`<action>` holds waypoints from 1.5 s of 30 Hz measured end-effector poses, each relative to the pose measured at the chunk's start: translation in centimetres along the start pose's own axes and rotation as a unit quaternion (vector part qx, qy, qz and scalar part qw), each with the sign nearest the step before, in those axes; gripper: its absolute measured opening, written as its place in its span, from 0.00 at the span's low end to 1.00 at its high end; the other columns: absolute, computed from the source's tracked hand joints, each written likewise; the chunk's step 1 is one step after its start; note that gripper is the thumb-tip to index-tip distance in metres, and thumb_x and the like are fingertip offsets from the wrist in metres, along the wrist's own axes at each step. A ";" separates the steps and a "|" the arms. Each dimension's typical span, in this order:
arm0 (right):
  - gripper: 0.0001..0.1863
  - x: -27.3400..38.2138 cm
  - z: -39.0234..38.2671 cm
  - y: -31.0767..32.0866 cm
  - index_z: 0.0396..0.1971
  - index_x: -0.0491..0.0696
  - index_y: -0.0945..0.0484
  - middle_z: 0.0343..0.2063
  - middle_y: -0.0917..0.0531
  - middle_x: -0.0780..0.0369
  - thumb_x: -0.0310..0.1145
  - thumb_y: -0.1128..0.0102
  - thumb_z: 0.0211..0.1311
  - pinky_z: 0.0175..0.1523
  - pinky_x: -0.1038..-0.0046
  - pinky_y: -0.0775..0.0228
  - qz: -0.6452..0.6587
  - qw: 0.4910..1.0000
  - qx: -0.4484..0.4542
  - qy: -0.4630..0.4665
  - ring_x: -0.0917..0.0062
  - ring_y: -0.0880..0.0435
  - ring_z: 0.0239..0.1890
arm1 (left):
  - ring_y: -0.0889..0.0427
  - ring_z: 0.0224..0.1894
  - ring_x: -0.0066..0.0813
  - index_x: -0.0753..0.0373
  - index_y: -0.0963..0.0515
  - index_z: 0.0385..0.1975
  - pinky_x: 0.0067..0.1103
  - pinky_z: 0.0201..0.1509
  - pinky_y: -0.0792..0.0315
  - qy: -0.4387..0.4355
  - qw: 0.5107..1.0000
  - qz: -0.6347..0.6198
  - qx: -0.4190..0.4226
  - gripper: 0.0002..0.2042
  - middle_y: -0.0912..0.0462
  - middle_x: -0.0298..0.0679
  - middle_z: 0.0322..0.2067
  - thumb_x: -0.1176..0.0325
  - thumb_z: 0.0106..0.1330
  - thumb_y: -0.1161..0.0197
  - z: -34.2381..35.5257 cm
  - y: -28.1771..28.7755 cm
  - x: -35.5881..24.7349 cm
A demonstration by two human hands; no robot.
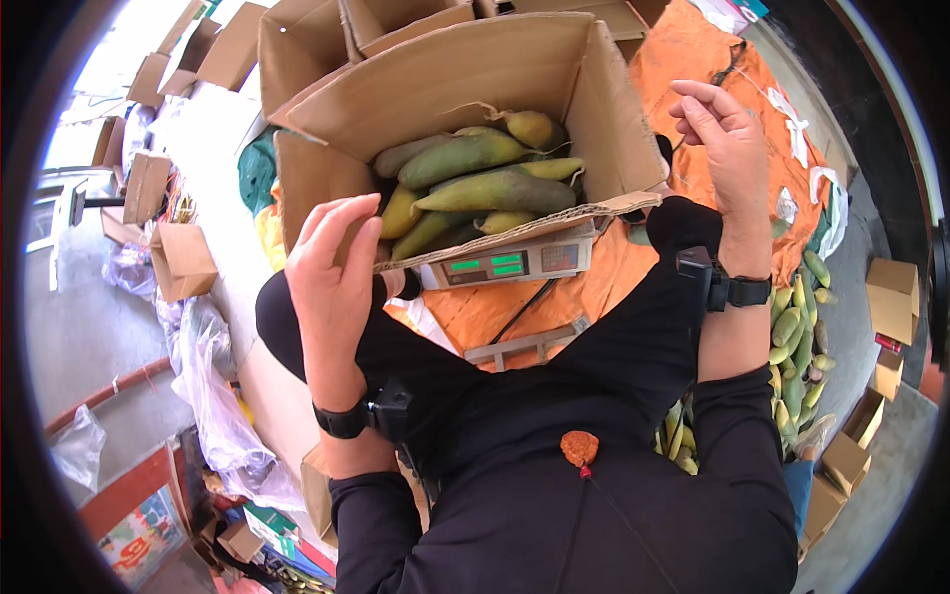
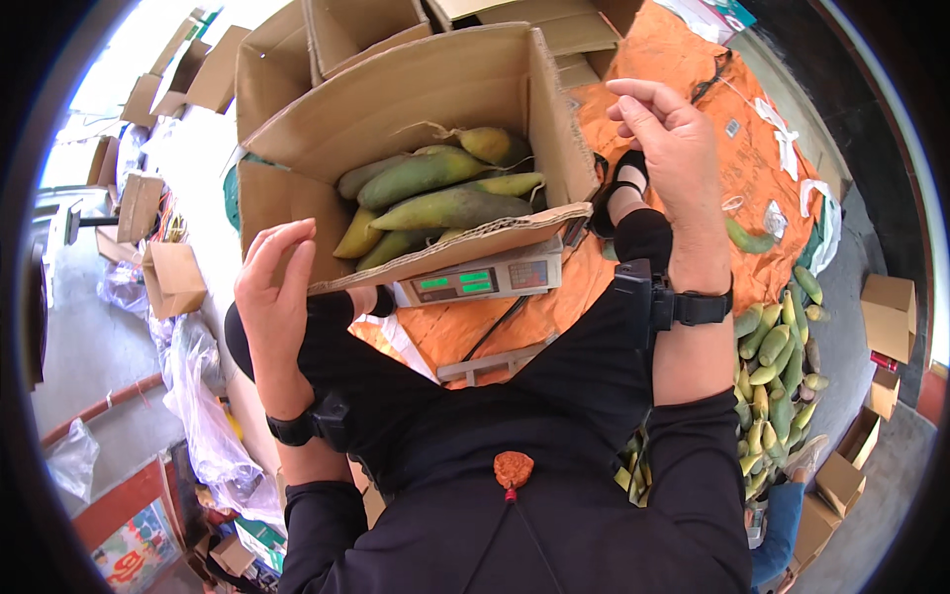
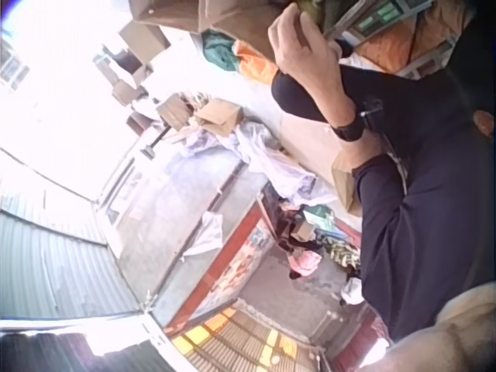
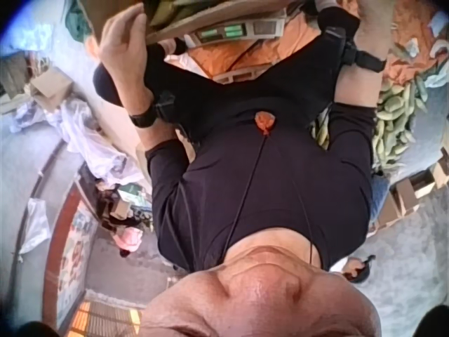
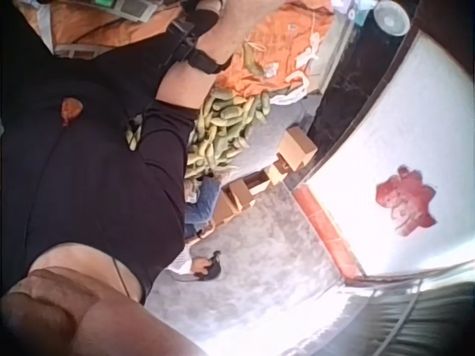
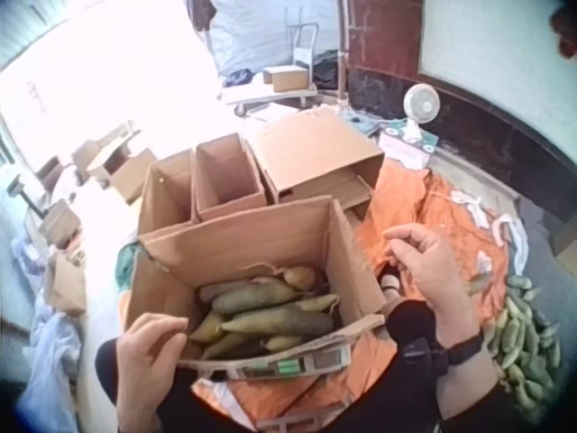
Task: Sorting and weighing papayas from a pile into cardboard boxes for packaging.
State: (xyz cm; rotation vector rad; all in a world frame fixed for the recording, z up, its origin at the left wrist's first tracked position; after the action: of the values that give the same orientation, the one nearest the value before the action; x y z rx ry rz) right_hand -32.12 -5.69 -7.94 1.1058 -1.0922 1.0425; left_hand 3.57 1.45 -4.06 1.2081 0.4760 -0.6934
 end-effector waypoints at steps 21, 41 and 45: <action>0.10 -15.4 -5.5 17.4 0.43 0.48 0.21 0.29 0.19 0.69 0.31 0.47 0.64 0.32 0.84 0.32 0.014 0.938 -0.266 -0.221 0.88 0.24 0.28 | 0.23 0.38 0.27 0.70 0.23 0.38 0.19 0.44 0.30 0.041 0.998 0.033 0.016 0.06 0.21 0.39 0.34 0.80 0.63 0.44 -0.1 -0.8 2.5; 0.22 -42.4 -11.2 19.2 0.51 0.52 0.22 0.42 0.19 0.64 0.42 0.41 0.56 0.41 0.66 0.34 -0.095 0.878 -0.178 -0.434 0.75 0.23 0.44 | 0.23 0.35 0.25 0.71 0.22 0.37 0.16 0.39 0.31 0.141 0.985 0.084 0.043 0.06 0.21 0.40 0.32 0.81 0.62 0.43 0.8 -1.3 1.2; 0.15 -40.0 -9.7 16.9 0.43 0.50 0.21 0.35 0.21 0.67 0.38 0.41 0.56 0.39 0.70 0.36 -0.063 0.855 -0.178 -0.483 0.78 0.25 0.38 | 0.23 0.34 0.25 0.71 0.22 0.36 0.16 0.38 0.31 0.146 0.983 0.097 0.050 0.06 0.21 0.40 0.30 0.81 0.60 0.43 0.9 -1.2 0.7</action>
State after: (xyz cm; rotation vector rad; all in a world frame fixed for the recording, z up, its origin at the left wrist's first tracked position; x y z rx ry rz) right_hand -53.70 2.90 -45.88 1.3885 -1.8732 0.0814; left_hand 3.21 0.16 -5.07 1.4384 0.5622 -0.3785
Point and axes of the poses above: each hand's wrist, its own z-axis towards the middle knuckle, its own y-axis out of the back of the hand, x = y × z, the point moved 1 cm from there along z, towards the middle knuckle
